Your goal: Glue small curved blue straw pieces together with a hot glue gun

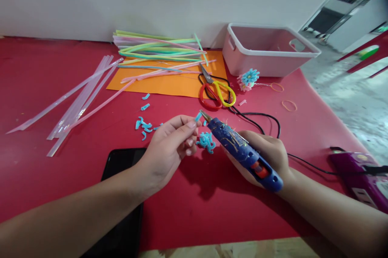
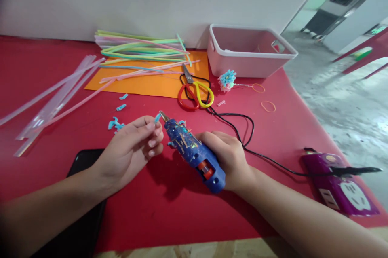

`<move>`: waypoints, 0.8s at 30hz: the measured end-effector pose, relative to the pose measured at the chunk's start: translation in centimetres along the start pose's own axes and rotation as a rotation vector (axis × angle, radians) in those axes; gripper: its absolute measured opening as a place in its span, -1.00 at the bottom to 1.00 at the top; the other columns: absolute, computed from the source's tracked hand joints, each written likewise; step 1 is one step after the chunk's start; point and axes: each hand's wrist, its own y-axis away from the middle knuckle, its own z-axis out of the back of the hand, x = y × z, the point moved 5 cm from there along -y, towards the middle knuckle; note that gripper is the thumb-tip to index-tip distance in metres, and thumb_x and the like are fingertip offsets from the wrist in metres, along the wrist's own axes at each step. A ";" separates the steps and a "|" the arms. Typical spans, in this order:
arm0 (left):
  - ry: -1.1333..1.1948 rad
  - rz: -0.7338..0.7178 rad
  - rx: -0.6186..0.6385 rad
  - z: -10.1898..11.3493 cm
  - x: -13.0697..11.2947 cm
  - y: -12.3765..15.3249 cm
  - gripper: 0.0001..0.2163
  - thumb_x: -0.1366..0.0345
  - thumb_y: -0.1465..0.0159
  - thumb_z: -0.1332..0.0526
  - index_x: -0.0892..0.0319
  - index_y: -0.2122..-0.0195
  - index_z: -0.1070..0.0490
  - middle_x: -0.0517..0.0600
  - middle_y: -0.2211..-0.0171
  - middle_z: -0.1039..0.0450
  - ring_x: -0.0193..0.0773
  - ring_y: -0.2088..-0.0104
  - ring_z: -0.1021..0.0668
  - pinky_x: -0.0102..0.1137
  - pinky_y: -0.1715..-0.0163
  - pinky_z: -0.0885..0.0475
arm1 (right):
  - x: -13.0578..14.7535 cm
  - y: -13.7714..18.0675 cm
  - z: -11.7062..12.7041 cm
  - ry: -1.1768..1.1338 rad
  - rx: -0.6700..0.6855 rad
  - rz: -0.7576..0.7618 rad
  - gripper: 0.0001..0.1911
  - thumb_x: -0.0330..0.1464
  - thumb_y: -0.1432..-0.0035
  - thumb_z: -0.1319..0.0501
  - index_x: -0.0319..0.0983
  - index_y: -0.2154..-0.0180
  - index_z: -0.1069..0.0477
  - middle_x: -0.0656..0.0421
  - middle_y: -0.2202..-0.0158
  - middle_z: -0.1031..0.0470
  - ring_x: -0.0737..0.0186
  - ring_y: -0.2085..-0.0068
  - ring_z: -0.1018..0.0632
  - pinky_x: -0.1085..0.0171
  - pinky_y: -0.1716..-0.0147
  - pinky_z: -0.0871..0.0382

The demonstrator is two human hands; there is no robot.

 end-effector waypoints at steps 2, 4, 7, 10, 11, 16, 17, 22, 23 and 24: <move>0.018 0.006 -0.002 0.0 0.0 0.0 -0.85 0.40 -0.20 -0.33 0.24 0.49 -0.41 -0.11 0.53 -0.36 -0.50 0.58 -0.32 -0.60 0.61 -0.28 | 0.0 0.0 0.0 0.008 0.004 0.000 -0.78 -0.53 -0.12 -0.31 -0.16 0.30 -0.31 0.33 0.53 -0.41 0.45 0.60 -0.34 0.40 0.63 -0.18; 0.028 0.006 0.007 -0.1 0.0 0.0 -0.85 0.41 -0.21 -0.32 0.25 0.48 -0.42 -0.11 0.52 -0.37 -0.51 0.58 -0.32 -0.61 0.60 -0.28 | 0.0 0.0 0.0 0.013 0.009 -0.002 -0.77 -0.53 -0.11 -0.31 -0.16 0.30 -0.31 0.33 0.53 -0.41 0.45 0.59 -0.35 0.40 0.63 -0.18; 0.027 -0.005 0.021 0.0 0.0 0.0 -0.85 0.41 -0.23 -0.31 0.25 0.48 -0.42 -0.11 0.52 -0.36 -0.50 0.57 -0.32 -0.60 0.60 -0.28 | 0.0 0.1 0.0 -0.005 0.011 0.005 -0.77 -0.52 -0.10 -0.31 -0.16 0.30 -0.30 0.33 0.53 -0.40 0.45 0.58 -0.35 0.40 0.62 -0.17; 0.022 -0.011 0.028 0.0 0.1 0.0 -0.85 0.41 -0.24 -0.30 0.25 0.48 -0.42 -0.11 0.52 -0.36 -0.50 0.57 -0.32 -0.60 0.60 -0.28 | 0.0 0.0 0.0 -0.025 0.014 0.007 -0.77 -0.53 -0.10 -0.31 -0.16 0.29 -0.30 0.33 0.52 -0.39 0.45 0.57 -0.35 0.41 0.61 -0.18; 0.022 -0.014 0.031 0.0 0.1 0.0 -0.85 0.42 -0.25 -0.30 0.25 0.47 -0.42 -0.11 0.52 -0.36 -0.50 0.57 -0.32 -0.60 0.59 -0.28 | 0.0 0.0 0.0 -0.028 0.018 0.006 -0.76 -0.54 -0.10 -0.30 -0.16 0.29 -0.30 0.32 0.52 -0.39 0.44 0.56 -0.35 0.41 0.61 -0.18; 0.018 -0.022 0.044 0.1 0.2 0.0 -0.84 0.42 -0.27 -0.27 0.26 0.47 -0.43 -0.11 0.53 -0.36 -0.50 0.57 -0.32 -0.59 0.58 -0.28 | 0.0 0.1 0.0 -0.029 0.028 0.011 -0.73 -0.57 -0.08 -0.31 -0.16 0.30 -0.28 0.31 0.50 -0.40 0.43 0.52 -0.40 0.39 0.62 -0.16; 0.016 -0.023 0.044 0.1 0.2 0.0 -0.84 0.42 -0.28 -0.27 0.26 0.47 -0.43 -0.11 0.53 -0.36 -0.50 0.57 -0.32 -0.59 0.57 -0.27 | 0.0 0.1 0.0 -0.030 0.029 0.010 -0.72 -0.57 -0.08 -0.31 -0.16 0.29 -0.28 0.31 0.50 -0.39 0.42 0.52 -0.40 0.39 0.62 -0.16; 0.014 -0.023 0.043 0.0 0.1 0.0 -0.84 0.42 -0.28 -0.27 0.25 0.47 -0.43 -0.11 0.53 -0.35 -0.50 0.57 -0.32 -0.58 0.57 -0.27 | 0.1 0.1 0.0 -0.047 0.030 0.001 -0.73 -0.56 -0.07 -0.31 -0.15 0.32 -0.28 0.31 0.51 -0.37 0.42 0.54 -0.37 0.37 0.62 -0.15; 0.013 -0.023 0.041 0.0 0.1 0.0 -0.84 0.42 -0.27 -0.27 0.25 0.47 -0.43 -0.10 0.53 -0.35 -0.50 0.57 -0.32 -0.58 0.57 -0.27 | 0.2 0.1 0.0 -0.049 0.031 -0.001 -0.74 -0.56 -0.07 -0.31 -0.15 0.33 -0.28 0.31 0.51 -0.36 0.41 0.54 -0.37 0.36 0.61 -0.16; 0.011 -0.023 0.040 0.0 0.1 0.0 -0.84 0.42 -0.27 -0.27 0.25 0.47 -0.43 -0.11 0.54 -0.35 -0.50 0.57 -0.31 -0.58 0.57 -0.27 | 0.2 0.1 0.1 -0.049 0.032 -0.003 -0.74 -0.55 -0.08 -0.31 -0.15 0.33 -0.28 0.31 0.52 -0.36 0.41 0.54 -0.36 0.36 0.61 -0.17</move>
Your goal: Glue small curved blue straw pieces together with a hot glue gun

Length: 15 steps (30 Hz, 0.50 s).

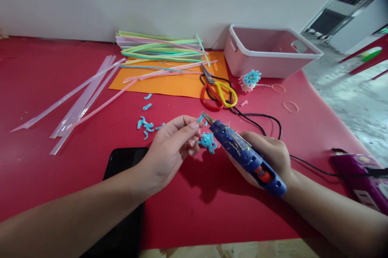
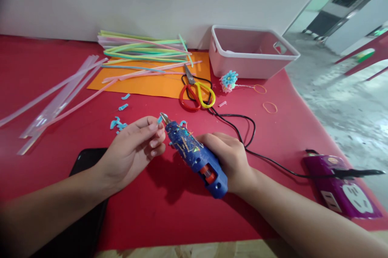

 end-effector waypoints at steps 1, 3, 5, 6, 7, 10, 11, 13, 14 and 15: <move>-0.001 0.000 0.000 0.0 0.0 0.0 -0.84 0.41 -0.26 -0.28 0.25 0.47 -0.43 -0.11 0.54 -0.34 -0.50 0.57 -0.31 -0.58 0.57 -0.26 | 0.0 0.0 0.0 -0.001 0.003 0.000 -0.75 -0.54 -0.08 -0.31 -0.15 0.33 -0.28 0.31 0.52 -0.35 0.40 0.54 -0.37 0.36 0.60 -0.17; -0.003 0.003 -0.001 -0.1 0.0 0.0 -0.85 0.41 -0.26 -0.28 0.26 0.47 -0.43 -0.12 0.56 -0.33 -0.50 0.57 -0.30 -0.59 0.57 -0.25 | 0.1 -0.1 0.0 0.002 0.011 0.003 -0.78 -0.50 -0.10 -0.31 -0.15 0.31 -0.30 0.31 0.53 -0.34 0.39 0.54 -0.37 0.35 0.59 -0.18; 0.001 0.007 -0.003 -0.1 0.0 0.0 -0.85 0.40 -0.25 -0.29 0.26 0.47 -0.43 -0.13 0.57 -0.32 -0.50 0.57 -0.30 -0.59 0.57 -0.25 | 0.1 -0.1 0.0 0.014 0.011 0.010 -0.81 -0.47 -0.13 -0.31 -0.16 0.27 -0.32 0.31 0.53 -0.33 0.38 0.55 -0.36 0.35 0.59 -0.19; 0.003 0.010 -0.003 -0.1 0.0 0.0 -0.85 0.39 -0.25 -0.30 0.25 0.47 -0.42 -0.13 0.57 -0.32 -0.50 0.57 -0.30 -0.59 0.57 -0.24 | 0.2 -0.1 0.0 0.021 0.009 0.015 -0.81 -0.46 -0.14 -0.31 -0.16 0.26 -0.33 0.30 0.53 -0.33 0.38 0.55 -0.36 0.35 0.60 -0.18; 0.004 0.013 -0.005 -0.2 0.0 0.0 -0.84 0.39 -0.25 -0.30 0.25 0.47 -0.42 -0.13 0.57 -0.32 -0.50 0.57 -0.29 -0.59 0.57 -0.24 | 0.2 -0.1 0.0 0.028 0.009 0.017 -0.82 -0.46 -0.15 -0.31 -0.16 0.24 -0.34 0.30 0.53 -0.33 0.38 0.55 -0.36 0.35 0.60 -0.18; 0.002 0.016 -0.009 -0.2 0.0 0.0 -0.84 0.40 -0.24 -0.31 0.25 0.48 -0.42 -0.13 0.58 -0.32 -0.50 0.57 -0.30 -0.59 0.56 -0.25 | 0.2 -0.1 0.0 0.027 0.006 0.013 -0.81 -0.47 -0.15 -0.31 -0.16 0.25 -0.33 0.30 0.52 -0.36 0.39 0.56 -0.36 0.36 0.60 -0.18; 0.003 0.015 -0.009 -0.2 0.0 0.0 -0.84 0.40 -0.24 -0.31 0.25 0.48 -0.42 -0.13 0.58 -0.31 -0.50 0.57 -0.30 -0.59 0.56 -0.25 | 0.2 0.0 -0.1 0.024 0.006 0.008 -0.81 -0.47 -0.15 -0.31 -0.16 0.25 -0.33 0.30 0.52 -0.36 0.39 0.56 -0.35 0.36 0.60 -0.18; 0.007 0.014 -0.013 -0.1 0.0 0.0 -0.85 0.40 -0.23 -0.31 0.25 0.48 -0.42 -0.14 0.58 -0.31 -0.50 0.57 -0.30 -0.59 0.55 -0.25 | 0.2 0.0 -0.1 0.018 0.001 0.012 -0.82 -0.46 -0.15 -0.30 -0.16 0.25 -0.34 0.30 0.52 -0.36 0.40 0.57 -0.33 0.36 0.60 -0.17; 0.008 0.014 -0.014 -0.1 0.0 0.0 -0.85 0.40 -0.23 -0.31 0.26 0.47 -0.42 -0.14 0.57 -0.32 -0.50 0.56 -0.30 -0.59 0.54 -0.26 | 0.2 0.0 -0.1 0.016 0.000 0.017 -0.83 -0.46 -0.15 -0.30 -0.16 0.25 -0.34 0.30 0.52 -0.35 0.40 0.57 -0.33 0.36 0.60 -0.17; 0.008 0.016 -0.015 -0.1 0.0 0.0 -0.85 0.39 -0.23 -0.31 0.26 0.47 -0.42 -0.14 0.57 -0.32 -0.50 0.56 -0.31 -0.59 0.54 -0.27 | 0.3 0.0 -0.1 0.013 0.000 0.023 -0.85 -0.45 -0.16 -0.29 -0.17 0.25 -0.35 0.30 0.53 -0.34 0.40 0.57 -0.32 0.37 0.59 -0.18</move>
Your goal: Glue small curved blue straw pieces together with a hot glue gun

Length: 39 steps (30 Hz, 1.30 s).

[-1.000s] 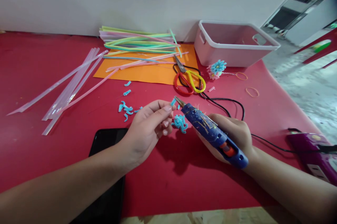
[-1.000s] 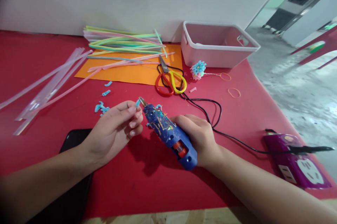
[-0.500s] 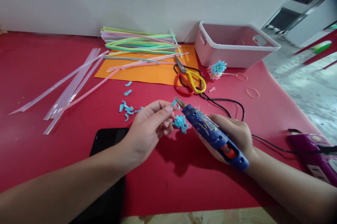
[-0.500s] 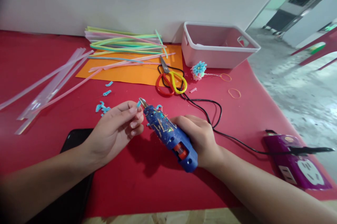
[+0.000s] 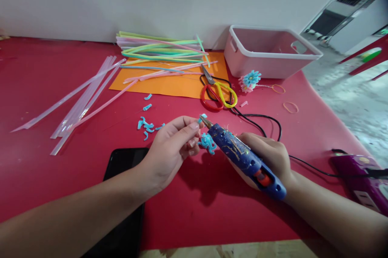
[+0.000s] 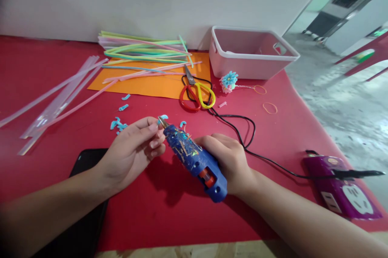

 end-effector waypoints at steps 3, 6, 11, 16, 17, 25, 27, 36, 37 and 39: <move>-0.005 0.002 0.001 0.0 0.0 0.0 -0.85 0.38 -0.23 -0.32 0.26 0.47 -0.43 -0.14 0.57 -0.31 -0.50 0.56 -0.31 -0.59 0.52 -0.28 | 0.0 0.0 0.0 0.003 0.000 0.012 -0.88 -0.42 -0.17 -0.28 -0.18 0.26 -0.36 0.30 0.54 -0.31 0.38 0.57 -0.31 0.36 0.58 -0.19; -0.006 0.003 0.001 0.0 0.0 0.0 -0.84 0.37 -0.23 -0.32 0.25 0.47 -0.43 -0.14 0.58 -0.31 -0.50 0.56 -0.31 -0.59 0.53 -0.27 | 0.0 0.0 0.0 0.009 0.002 0.013 -0.88 -0.41 -0.16 -0.28 -0.18 0.26 -0.36 0.30 0.54 -0.31 0.38 0.57 -0.32 0.36 0.57 -0.21; -0.009 0.005 -0.010 0.1 0.0 0.0 -0.85 0.38 -0.22 -0.34 0.25 0.47 -0.43 -0.14 0.57 -0.31 -0.50 0.56 -0.30 -0.59 0.53 -0.27 | -0.1 0.0 0.0 -0.023 0.002 -0.007 -0.85 -0.42 -0.15 -0.29 -0.16 0.25 -0.35 0.28 0.52 -0.37 0.36 0.58 -0.36 0.35 0.59 -0.20; -0.007 -0.008 0.003 -0.1 0.0 0.1 -0.86 0.39 -0.22 -0.32 0.25 0.47 -0.44 -0.13 0.55 -0.33 -0.51 0.56 -0.31 -0.59 0.54 -0.27 | -0.2 0.1 0.1 0.012 -0.028 -0.060 -0.81 -0.49 -0.13 -0.30 -0.14 0.28 -0.34 0.30 0.56 -0.34 0.39 0.62 -0.32 0.35 0.62 -0.20; -0.006 -0.011 0.004 -0.1 -0.1 0.1 -0.86 0.40 -0.22 -0.32 0.24 0.47 -0.43 -0.13 0.54 -0.33 -0.50 0.57 -0.31 -0.59 0.55 -0.28 | -0.3 0.2 0.2 0.027 -0.047 -0.078 -0.79 -0.51 -0.11 -0.31 -0.14 0.28 -0.34 0.32 0.57 -0.32 0.41 0.64 -0.28 0.36 0.63 -0.18; -0.019 -0.016 -0.004 0.0 -0.1 0.0 -0.85 0.36 -0.20 -0.37 0.23 0.47 -0.43 -0.12 0.52 -0.36 -0.50 0.57 -0.32 -0.58 0.56 -0.25 | -0.7 0.3 0.1 0.004 -0.068 -0.117 -0.75 -0.52 -0.08 -0.34 -0.15 0.32 -0.31 0.39 0.58 -0.27 0.47 0.64 -0.13 0.43 0.65 -0.15; -0.026 -0.018 -0.008 0.0 -0.1 0.1 -0.83 0.35 -0.19 -0.37 0.23 0.48 -0.42 -0.12 0.52 -0.36 -0.50 0.57 -0.31 -0.58 0.56 -0.25 | -0.7 0.3 0.0 -0.025 -0.049 -0.101 -0.75 -0.54 -0.06 -0.33 -0.15 0.30 -0.33 0.39 0.58 -0.25 0.46 0.63 -0.14 0.43 0.64 -0.16; -0.040 -0.017 -0.010 -0.1 -0.2 0.2 -0.83 0.34 -0.20 -0.36 0.24 0.48 -0.42 -0.14 0.55 -0.31 -0.50 0.56 -0.29 -0.58 0.55 -0.25 | -0.3 0.1 0.0 -0.009 -0.006 -0.037 -0.82 -0.47 -0.11 -0.31 -0.15 0.30 -0.33 0.31 0.53 -0.34 0.38 0.57 -0.33 0.36 0.58 -0.21; -0.040 -0.017 -0.011 -0.1 -0.2 0.2 -0.83 0.34 -0.20 -0.36 0.24 0.48 -0.42 -0.14 0.56 -0.30 -0.50 0.56 -0.28 -0.59 0.55 -0.25 | -0.2 0.1 -0.1 -0.004 0.000 -0.032 -0.81 -0.47 -0.11 -0.31 -0.15 0.29 -0.33 0.30 0.53 -0.34 0.38 0.57 -0.35 0.35 0.58 -0.21; -0.042 -0.022 -0.004 -0.2 -0.3 0.2 -0.82 0.33 -0.20 -0.36 0.23 0.48 -0.42 -0.15 0.57 -0.29 -0.50 0.57 -0.27 -0.59 0.57 -0.24 | -0.2 0.0 0.0 0.000 0.001 -0.024 -0.81 -0.47 -0.11 -0.31 -0.16 0.27 -0.34 0.31 0.54 -0.33 0.37 0.57 -0.35 0.35 0.58 -0.21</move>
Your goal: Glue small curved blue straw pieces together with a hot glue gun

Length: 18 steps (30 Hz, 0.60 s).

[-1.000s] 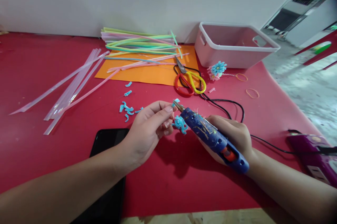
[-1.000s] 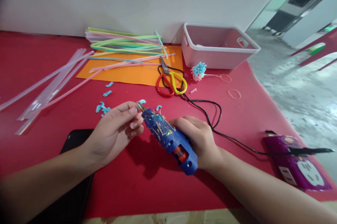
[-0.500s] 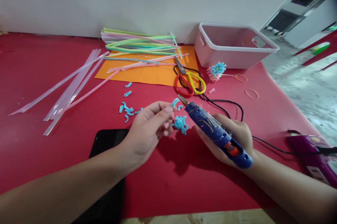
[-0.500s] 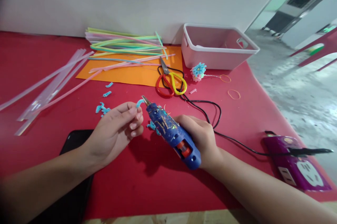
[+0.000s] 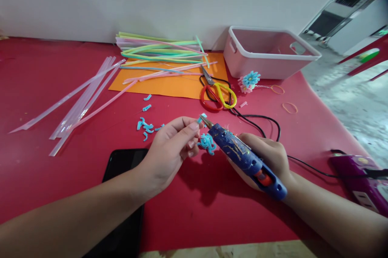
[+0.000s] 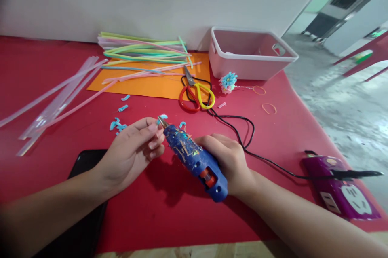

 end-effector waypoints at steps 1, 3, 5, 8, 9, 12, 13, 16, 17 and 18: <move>-0.004 -0.003 0.005 0.0 0.0 0.0 -0.83 0.33 -0.21 -0.36 0.22 0.47 -0.42 -0.16 0.58 -0.28 -0.50 0.58 -0.27 -0.59 0.58 -0.25 | 0.0 0.0 0.0 -0.008 -0.001 0.005 -0.81 -0.47 -0.11 -0.30 -0.16 0.27 -0.34 0.31 0.54 -0.32 0.37 0.57 -0.34 0.35 0.58 -0.21; -0.013 -0.019 0.013 -0.1 -0.1 0.0 -0.84 0.33 -0.22 -0.36 0.20 0.46 -0.42 -0.17 0.59 -0.27 -0.49 0.58 -0.27 -0.59 0.58 -0.25 | 0.0 0.0 0.0 -0.028 -0.010 0.009 -0.83 -0.47 -0.11 -0.30 -0.17 0.27 -0.35 0.31 0.54 -0.30 0.37 0.57 -0.34 0.35 0.58 -0.21; -0.024 -0.036 0.016 -0.1 -0.1 0.0 -0.84 0.34 -0.23 -0.36 0.19 0.46 -0.43 -0.17 0.58 -0.28 -0.49 0.58 -0.28 -0.60 0.59 -0.26 | -0.1 0.0 0.0 -0.046 -0.011 0.015 -0.84 -0.46 -0.11 -0.30 -0.18 0.27 -0.36 0.31 0.54 -0.30 0.37 0.56 -0.34 0.36 0.57 -0.21; -0.044 -0.056 0.016 -0.2 -0.1 0.0 -0.84 0.33 -0.23 -0.36 0.19 0.46 -0.42 -0.16 0.56 -0.33 -0.51 0.59 -0.29 -0.60 0.59 -0.26 | -0.2 0.0 -0.1 -0.054 -0.010 0.017 -0.83 -0.46 -0.10 -0.30 -0.18 0.26 -0.38 0.31 0.53 -0.31 0.38 0.55 -0.35 0.37 0.56 -0.21; -0.052 -0.062 0.014 -0.1 -0.1 0.0 -0.84 0.33 -0.23 -0.36 0.19 0.46 -0.42 -0.16 0.55 -0.34 -0.51 0.59 -0.29 -0.60 0.59 -0.26 | -0.2 0.0 -0.1 -0.057 -0.014 0.014 -0.84 -0.46 -0.10 -0.30 -0.18 0.26 -0.37 0.31 0.53 -0.31 0.38 0.55 -0.36 0.37 0.57 -0.20; -0.075 -0.074 0.004 0.0 -0.1 0.0 -0.84 0.31 -0.21 -0.38 0.19 0.45 -0.43 -0.15 0.52 -0.37 -0.51 0.58 -0.31 -0.59 0.58 -0.27 | -0.1 0.0 -0.1 -0.048 -0.018 -0.008 -0.87 -0.44 -0.11 -0.28 -0.17 0.28 -0.36 0.31 0.54 -0.33 0.38 0.55 -0.37 0.37 0.57 -0.20; -0.081 -0.076 0.002 0.1 -0.1 0.0 -0.84 0.30 -0.21 -0.38 0.19 0.44 -0.44 -0.15 0.52 -0.37 -0.51 0.58 -0.31 -0.59 0.57 -0.27 | -0.1 -0.1 -0.1 -0.038 -0.017 -0.013 -0.87 -0.44 -0.12 -0.28 -0.17 0.28 -0.36 0.30 0.54 -0.34 0.38 0.56 -0.38 0.37 0.58 -0.20; -0.089 -0.080 -0.002 0.1 -0.1 0.0 -0.84 0.29 -0.20 -0.39 0.19 0.44 -0.45 -0.15 0.50 -0.38 -0.52 0.58 -0.32 -0.58 0.57 -0.28 | 0.0 -0.1 0.0 -0.011 -0.008 -0.013 -0.87 -0.43 -0.13 -0.28 -0.16 0.28 -0.36 0.30 0.55 -0.34 0.38 0.57 -0.37 0.37 0.59 -0.19; -0.086 -0.081 -0.003 0.1 -0.1 0.0 -0.84 0.29 -0.20 -0.39 0.19 0.44 -0.45 -0.15 0.50 -0.38 -0.52 0.58 -0.32 -0.59 0.57 -0.28 | 0.0 -0.1 0.1 -0.013 -0.006 -0.009 -0.87 -0.43 -0.13 -0.29 -0.16 0.28 -0.36 0.30 0.55 -0.33 0.38 0.57 -0.36 0.37 0.60 -0.19; -0.083 -0.079 0.000 0.0 -0.2 0.0 -0.84 0.30 -0.20 -0.38 0.19 0.45 -0.45 -0.15 0.51 -0.37 -0.52 0.58 -0.31 -0.59 0.57 -0.28 | 0.0 0.0 0.1 -0.020 -0.004 -0.003 -0.87 -0.43 -0.13 -0.29 -0.17 0.28 -0.36 0.30 0.55 -0.33 0.38 0.58 -0.36 0.37 0.60 -0.19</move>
